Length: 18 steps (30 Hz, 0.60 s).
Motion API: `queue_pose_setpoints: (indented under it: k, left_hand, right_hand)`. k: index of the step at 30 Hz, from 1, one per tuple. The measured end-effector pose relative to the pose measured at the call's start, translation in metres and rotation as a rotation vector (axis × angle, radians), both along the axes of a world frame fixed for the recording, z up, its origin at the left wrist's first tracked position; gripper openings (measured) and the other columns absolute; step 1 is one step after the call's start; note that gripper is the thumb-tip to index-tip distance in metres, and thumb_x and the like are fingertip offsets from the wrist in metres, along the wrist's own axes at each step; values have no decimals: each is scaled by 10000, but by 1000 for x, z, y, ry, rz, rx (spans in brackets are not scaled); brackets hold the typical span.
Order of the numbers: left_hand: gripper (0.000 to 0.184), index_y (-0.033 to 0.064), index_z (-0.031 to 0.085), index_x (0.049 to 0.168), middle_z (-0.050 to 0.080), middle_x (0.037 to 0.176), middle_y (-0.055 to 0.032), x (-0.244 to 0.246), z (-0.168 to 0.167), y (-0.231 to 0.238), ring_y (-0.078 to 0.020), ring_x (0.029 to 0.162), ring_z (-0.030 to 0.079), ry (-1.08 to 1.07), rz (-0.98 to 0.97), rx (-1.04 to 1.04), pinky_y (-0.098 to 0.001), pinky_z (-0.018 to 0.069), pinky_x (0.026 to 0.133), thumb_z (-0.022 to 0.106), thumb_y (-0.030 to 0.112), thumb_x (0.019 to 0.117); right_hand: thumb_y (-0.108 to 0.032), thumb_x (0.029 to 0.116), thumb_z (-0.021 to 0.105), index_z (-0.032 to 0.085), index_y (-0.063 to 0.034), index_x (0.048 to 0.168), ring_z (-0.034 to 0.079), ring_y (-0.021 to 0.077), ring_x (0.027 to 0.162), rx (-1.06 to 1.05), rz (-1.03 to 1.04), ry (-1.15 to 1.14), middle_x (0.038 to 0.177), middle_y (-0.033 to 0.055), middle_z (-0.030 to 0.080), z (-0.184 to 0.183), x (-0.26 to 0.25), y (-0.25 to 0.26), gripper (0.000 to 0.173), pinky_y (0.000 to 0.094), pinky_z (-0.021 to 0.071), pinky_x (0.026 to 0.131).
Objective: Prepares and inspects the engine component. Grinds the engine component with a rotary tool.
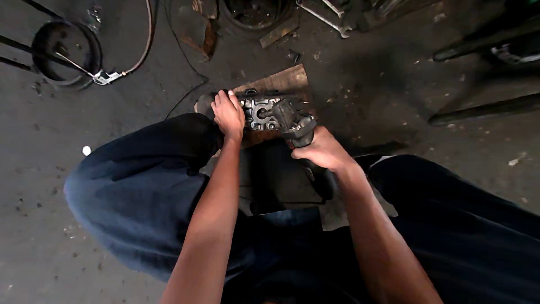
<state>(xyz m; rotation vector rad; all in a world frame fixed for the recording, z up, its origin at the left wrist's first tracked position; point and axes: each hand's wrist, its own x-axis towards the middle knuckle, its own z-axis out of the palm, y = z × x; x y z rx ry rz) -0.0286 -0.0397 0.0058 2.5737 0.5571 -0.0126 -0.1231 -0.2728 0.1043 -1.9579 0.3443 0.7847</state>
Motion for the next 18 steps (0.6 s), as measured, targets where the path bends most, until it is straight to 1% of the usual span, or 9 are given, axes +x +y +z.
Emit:
queue_pose_setpoints:
  k: [3,6,9,13,15,17,18]
  left_hand:
    - [519,23,593,1349,632,1317,-201,0,1,0,-383,1269,580,0,0,0,-585,501,969,295,379,1116]
    - [526,38,586,1355,630,1324,-193,3,3,0,-378,1273,579,24,6,0,-588,503,963,280,394,1118]
    - [525,31,590,1349,634,1312,-199,2,1,0,-383,1264,583,12,7,7,-584,504,962,284,391,1119]
    - [518,35,604,1324,640,1301,-192,0,-2,0,-372,1257,589,-9,7,16,-566,510,957,285,387,1118]
    - [518,33,597,1334,635,1308,-195,0,-1,0,-372,1261,586,2,6,11,-572,509,957,281,383,1119]
    - [517,25,594,1334,634,1304,-204,1,1,0,-379,1256,589,11,3,1,-578,508,959,283,378,1119]
    - [519,26,595,1329,637,1295,-201,2,2,0,-379,1251,591,13,2,4,-576,509,957,281,382,1119]
  right_hand:
    - [-132,632,892,685,-95,1039,717,187,807,30,-16,10,891,68,726,8,3,-8,458,439,617,707]
    - [-107,638,894,684,-89,1046,718,193,821,46,-39,8,904,75,727,3,4,-3,460,439,615,717]
    - [-133,635,897,682,-92,1045,717,193,829,35,-36,-1,902,75,725,-4,2,3,465,451,613,723]
    - [-125,636,893,683,-100,1053,715,183,824,20,-18,7,903,64,725,9,3,-1,467,441,612,717]
    - [-109,631,889,677,-103,1062,718,178,820,33,-29,7,904,64,726,13,5,-1,481,429,617,708]
    - [-99,623,898,674,-94,1070,718,190,818,45,-52,5,906,75,726,6,5,3,500,436,616,703]
    - [-97,623,902,664,-88,1093,720,200,838,52,-60,5,925,84,724,0,5,5,527,447,618,719]
